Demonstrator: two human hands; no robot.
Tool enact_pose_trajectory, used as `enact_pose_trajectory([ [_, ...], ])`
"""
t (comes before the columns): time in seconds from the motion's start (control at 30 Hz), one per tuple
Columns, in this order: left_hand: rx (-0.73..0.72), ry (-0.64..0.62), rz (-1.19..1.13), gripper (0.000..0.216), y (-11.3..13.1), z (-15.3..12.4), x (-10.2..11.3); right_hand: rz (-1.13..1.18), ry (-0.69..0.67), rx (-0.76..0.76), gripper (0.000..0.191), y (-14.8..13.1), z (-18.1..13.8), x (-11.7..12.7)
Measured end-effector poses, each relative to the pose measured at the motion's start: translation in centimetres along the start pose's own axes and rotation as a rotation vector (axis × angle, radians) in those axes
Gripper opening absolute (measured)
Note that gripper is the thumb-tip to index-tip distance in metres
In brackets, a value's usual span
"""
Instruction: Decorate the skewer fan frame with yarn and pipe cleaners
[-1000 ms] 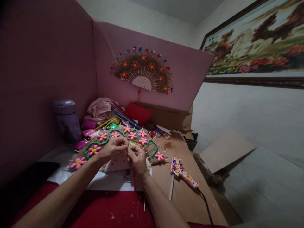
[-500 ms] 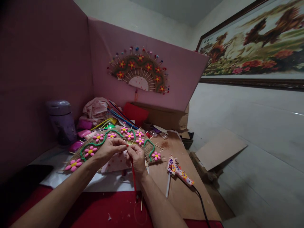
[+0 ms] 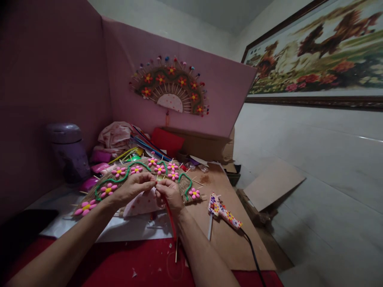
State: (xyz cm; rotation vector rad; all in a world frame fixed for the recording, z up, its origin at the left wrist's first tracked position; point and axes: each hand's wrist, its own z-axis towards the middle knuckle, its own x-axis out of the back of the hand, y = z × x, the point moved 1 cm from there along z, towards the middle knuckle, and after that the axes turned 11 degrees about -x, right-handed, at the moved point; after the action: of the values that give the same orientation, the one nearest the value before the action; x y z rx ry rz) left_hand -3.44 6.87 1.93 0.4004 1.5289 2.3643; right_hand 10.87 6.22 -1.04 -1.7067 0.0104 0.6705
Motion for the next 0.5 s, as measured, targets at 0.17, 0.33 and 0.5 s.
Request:
enact_pose_trajectory([
  [0.17,-0.087,-0.08,0.272,0.016,-0.1,0.1,0.3,-0.209,0.06,-0.095,0.036,0.0,0.3,0.3],
  [0.33,-0.174,-0.106,0.631,0.008,-0.9,-0.1,-0.1,-0.331,0.165,-0.157,0.025,0.0,0.0,0.5],
  [0.5,-0.231,-0.133,0.77,0.012,-1.1,-0.5,-0.7,-0.34,0.109,-0.232,0.023,-0.9,-0.8,0.9],
])
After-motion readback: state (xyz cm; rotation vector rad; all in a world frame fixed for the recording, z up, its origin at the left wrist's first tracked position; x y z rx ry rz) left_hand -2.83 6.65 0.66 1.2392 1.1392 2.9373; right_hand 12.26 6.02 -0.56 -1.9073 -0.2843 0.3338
